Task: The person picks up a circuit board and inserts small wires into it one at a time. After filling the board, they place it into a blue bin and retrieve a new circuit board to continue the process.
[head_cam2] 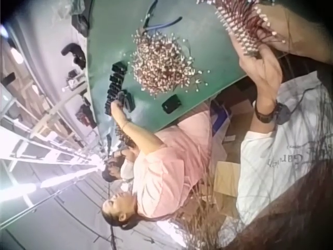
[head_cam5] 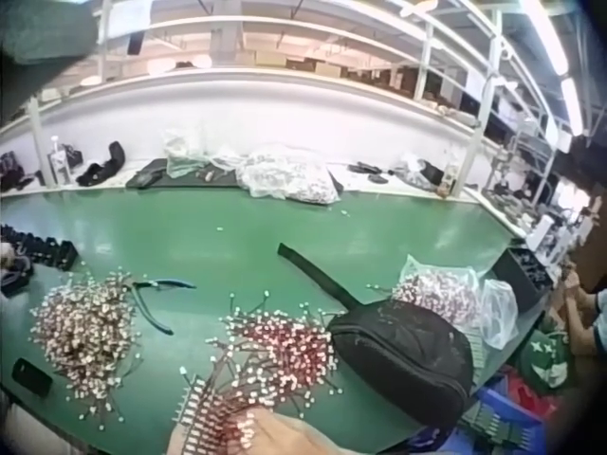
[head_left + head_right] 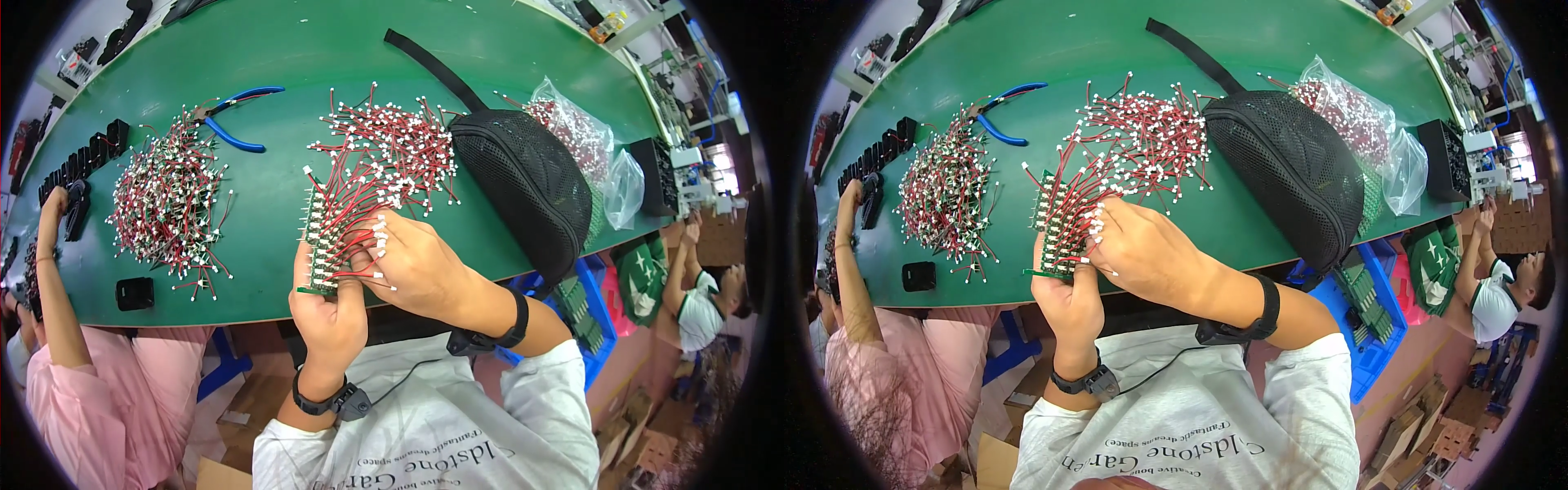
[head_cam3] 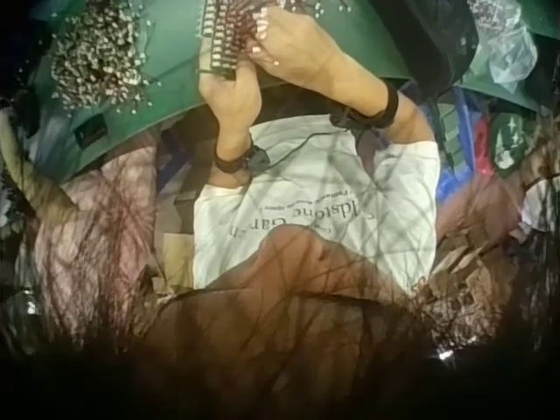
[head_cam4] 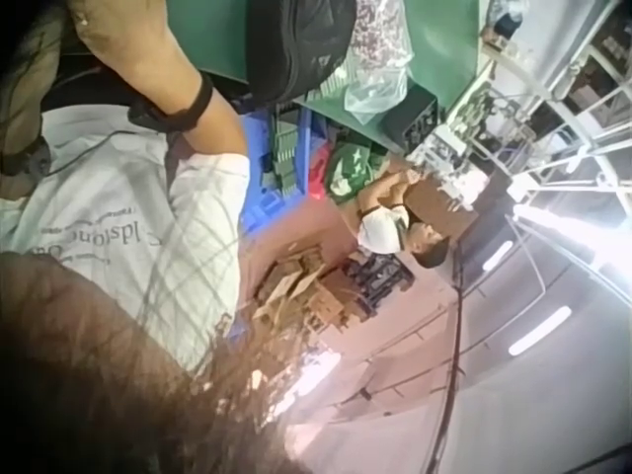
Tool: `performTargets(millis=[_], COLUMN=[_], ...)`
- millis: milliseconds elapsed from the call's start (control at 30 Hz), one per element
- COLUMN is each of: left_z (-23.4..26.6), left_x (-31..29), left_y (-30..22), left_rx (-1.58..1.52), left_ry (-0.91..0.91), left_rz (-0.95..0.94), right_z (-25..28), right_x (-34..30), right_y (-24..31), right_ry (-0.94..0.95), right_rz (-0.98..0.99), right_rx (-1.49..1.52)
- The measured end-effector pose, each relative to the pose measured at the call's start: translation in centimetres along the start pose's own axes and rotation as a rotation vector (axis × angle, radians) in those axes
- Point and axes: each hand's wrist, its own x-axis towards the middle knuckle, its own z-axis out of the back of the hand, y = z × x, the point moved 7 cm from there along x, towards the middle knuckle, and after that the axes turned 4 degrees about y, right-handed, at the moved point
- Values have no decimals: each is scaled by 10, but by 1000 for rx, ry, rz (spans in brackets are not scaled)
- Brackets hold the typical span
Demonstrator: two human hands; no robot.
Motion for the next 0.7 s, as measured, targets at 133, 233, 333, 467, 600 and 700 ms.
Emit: performTargets(millis=[133,233,333,467,600,700], left_z=[3,2,0,-2,2,13], left_x=[-1,1,-1,-1,-3,-7], left_y=[2,0,2,7,24,35], left_rx=[47,40,-26,-70,-135,-319], left_ry=[15,25,31,41,-15,-128], left_rz=[-1,17,57,86,144,203], right_z=[-3,-3,-5,-6,-13,4], right_x=[-4,-5,-7,-8,-15,-18], right_y=[0,1,-2,-4,-15,-22], right_ry=[4,53,93,77,18,-71], right_rz=[3,-6,-35,-6,-92,-133], right_rx=[-73,-151,-130,-62,-55,-11])
